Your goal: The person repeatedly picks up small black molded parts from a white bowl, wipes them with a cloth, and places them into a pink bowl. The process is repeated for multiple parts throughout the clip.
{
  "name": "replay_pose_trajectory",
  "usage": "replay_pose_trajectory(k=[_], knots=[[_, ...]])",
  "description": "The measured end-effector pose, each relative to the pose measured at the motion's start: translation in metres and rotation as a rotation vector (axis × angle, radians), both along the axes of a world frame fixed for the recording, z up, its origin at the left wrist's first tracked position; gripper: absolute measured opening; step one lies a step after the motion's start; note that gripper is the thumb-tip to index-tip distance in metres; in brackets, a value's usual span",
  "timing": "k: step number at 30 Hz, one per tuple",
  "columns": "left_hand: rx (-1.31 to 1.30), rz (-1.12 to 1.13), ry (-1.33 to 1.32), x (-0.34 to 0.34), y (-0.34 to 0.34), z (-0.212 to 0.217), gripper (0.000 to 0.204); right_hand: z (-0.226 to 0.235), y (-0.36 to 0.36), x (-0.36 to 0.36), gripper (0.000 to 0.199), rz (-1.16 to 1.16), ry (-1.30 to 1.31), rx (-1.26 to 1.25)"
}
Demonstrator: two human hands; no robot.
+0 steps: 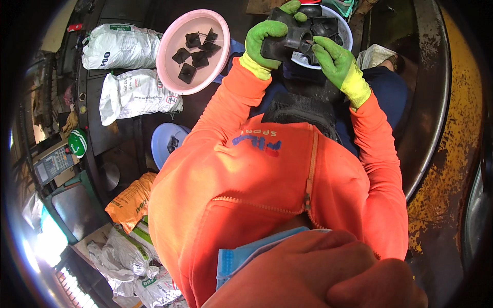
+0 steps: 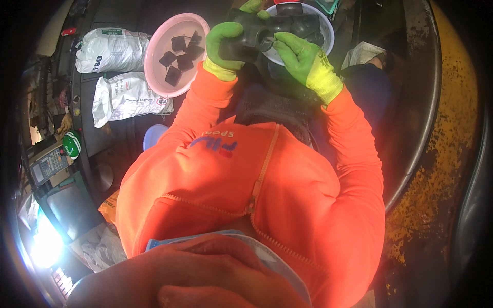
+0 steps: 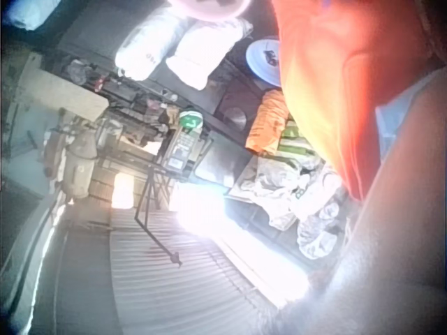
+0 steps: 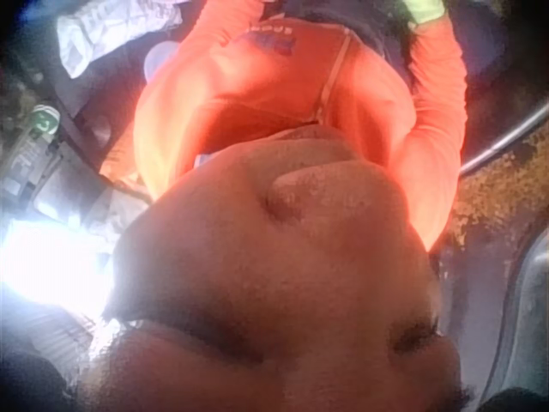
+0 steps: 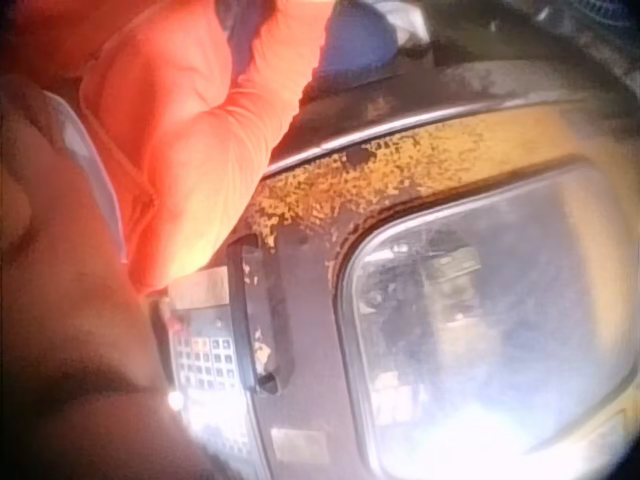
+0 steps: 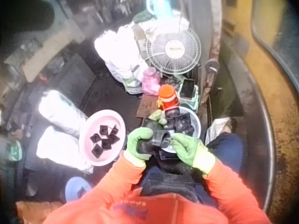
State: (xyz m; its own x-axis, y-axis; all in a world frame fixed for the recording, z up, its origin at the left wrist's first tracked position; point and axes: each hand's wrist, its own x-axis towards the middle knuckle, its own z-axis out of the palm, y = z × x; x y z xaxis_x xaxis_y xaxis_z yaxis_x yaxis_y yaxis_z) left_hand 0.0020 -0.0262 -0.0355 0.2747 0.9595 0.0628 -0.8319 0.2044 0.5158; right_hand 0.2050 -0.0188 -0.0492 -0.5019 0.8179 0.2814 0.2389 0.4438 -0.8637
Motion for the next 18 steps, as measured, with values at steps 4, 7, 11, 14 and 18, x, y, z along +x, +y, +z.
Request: replay_pose_trajectory(k=[4,7,11,14,18], knots=[[0.08,0.059,0.006,0.012,0.0,0.016,0.068,0.005,-0.002,-0.001,0.028,0.004,0.025,-0.116],[0.103,0.12,0.085,0.017,0.0,0.023,0.068,0.004,-0.002,-0.003,0.029,-0.01,0.061,-0.233],[0.139,0.175,0.163,0.018,0.0,0.027,0.072,-0.001,-0.004,-0.007,0.031,-0.036,0.138,-0.333],[0.149,0.204,0.208,0.018,0.001,0.026,0.076,-0.003,-0.006,-0.009,0.032,-0.013,0.224,-0.434],[0.291,0.35,0.407,0.019,0.0,0.02,0.078,0.005,-0.015,-0.012,0.028,0.0,0.389,-0.551]])
